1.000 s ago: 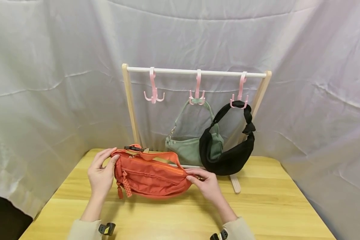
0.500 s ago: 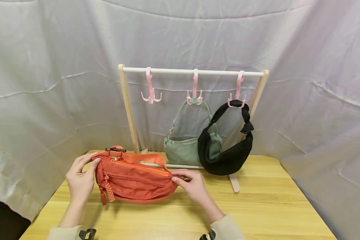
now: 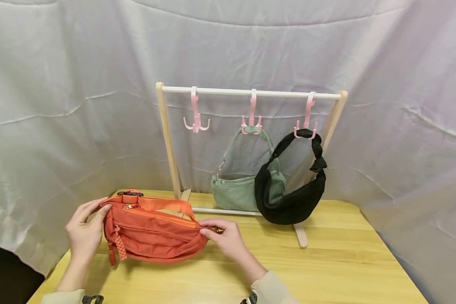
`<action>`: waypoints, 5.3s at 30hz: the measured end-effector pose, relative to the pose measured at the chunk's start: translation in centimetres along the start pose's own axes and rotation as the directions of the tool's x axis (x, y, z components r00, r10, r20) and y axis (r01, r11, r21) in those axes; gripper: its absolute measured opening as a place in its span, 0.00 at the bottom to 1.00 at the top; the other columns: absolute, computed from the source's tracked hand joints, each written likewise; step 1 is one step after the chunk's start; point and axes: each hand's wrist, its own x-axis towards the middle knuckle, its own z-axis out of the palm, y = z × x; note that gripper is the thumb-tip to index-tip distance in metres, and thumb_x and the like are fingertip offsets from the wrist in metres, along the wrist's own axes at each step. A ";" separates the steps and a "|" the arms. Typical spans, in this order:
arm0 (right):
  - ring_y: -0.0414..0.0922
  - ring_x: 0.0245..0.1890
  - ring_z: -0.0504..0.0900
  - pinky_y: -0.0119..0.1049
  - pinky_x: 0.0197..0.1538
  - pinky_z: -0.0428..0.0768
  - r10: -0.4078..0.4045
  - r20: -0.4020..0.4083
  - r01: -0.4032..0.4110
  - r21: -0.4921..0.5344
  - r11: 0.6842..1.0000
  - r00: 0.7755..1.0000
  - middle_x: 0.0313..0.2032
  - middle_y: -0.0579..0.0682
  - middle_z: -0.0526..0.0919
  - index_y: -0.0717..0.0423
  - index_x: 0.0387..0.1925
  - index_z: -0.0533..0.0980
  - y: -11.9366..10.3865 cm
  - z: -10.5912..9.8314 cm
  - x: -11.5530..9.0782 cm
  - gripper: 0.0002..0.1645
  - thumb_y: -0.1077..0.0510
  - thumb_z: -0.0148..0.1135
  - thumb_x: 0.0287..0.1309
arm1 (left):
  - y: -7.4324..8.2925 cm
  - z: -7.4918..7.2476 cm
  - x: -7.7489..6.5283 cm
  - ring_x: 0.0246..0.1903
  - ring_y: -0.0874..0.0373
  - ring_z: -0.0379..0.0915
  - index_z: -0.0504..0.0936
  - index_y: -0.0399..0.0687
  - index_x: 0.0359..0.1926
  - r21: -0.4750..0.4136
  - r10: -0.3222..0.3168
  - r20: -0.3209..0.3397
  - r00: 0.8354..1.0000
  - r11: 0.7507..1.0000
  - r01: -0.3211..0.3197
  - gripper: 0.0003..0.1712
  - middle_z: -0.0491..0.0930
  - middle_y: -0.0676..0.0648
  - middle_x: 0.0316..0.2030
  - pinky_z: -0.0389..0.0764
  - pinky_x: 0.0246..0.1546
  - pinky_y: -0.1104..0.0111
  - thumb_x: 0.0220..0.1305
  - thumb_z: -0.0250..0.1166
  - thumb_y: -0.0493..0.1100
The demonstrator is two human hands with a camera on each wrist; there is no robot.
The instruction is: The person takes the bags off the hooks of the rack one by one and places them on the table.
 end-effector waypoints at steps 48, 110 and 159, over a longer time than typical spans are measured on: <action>0.38 0.54 0.83 0.31 0.57 0.81 0.169 0.164 -0.126 -0.242 0.962 0.972 0.56 0.50 0.87 0.49 0.60 0.84 4.0 8.7 3.0 0.20 0.65 0.60 0.73 | -8.7 -7.1 3.8 0.54 0.20 0.72 0.85 0.32 0.54 0.600 -0.397 0.444 0.804 0.798 0.062 0.18 0.80 0.22 0.51 0.74 0.49 0.35 0.74 0.64 0.43; 0.54 0.66 0.78 0.45 0.67 0.78 0.145 0.123 -0.143 -0.030 0.989 0.982 0.67 0.54 0.79 0.54 0.69 0.76 1.9 6.2 1.6 0.28 0.60 0.63 0.70 | -2.4 -5.7 0.5 0.54 0.21 0.73 0.71 0.34 0.72 0.504 -0.394 0.539 0.744 0.859 0.090 0.35 0.72 0.17 0.60 0.76 0.48 0.35 0.76 0.63 0.53; 0.57 0.69 0.74 0.43 0.70 0.75 -0.103 -0.063 0.105 0.044 0.993 0.993 0.69 0.58 0.76 0.63 0.70 0.73 -2.2 -2.5 0.8 0.28 0.68 0.61 0.71 | 7.3 5.0 -2.9 0.71 0.65 0.62 0.74 0.47 0.73 0.006 -0.052 0.600 0.798 0.998 0.060 0.29 0.70 0.42 0.73 0.65 0.61 0.88 0.74 0.66 0.41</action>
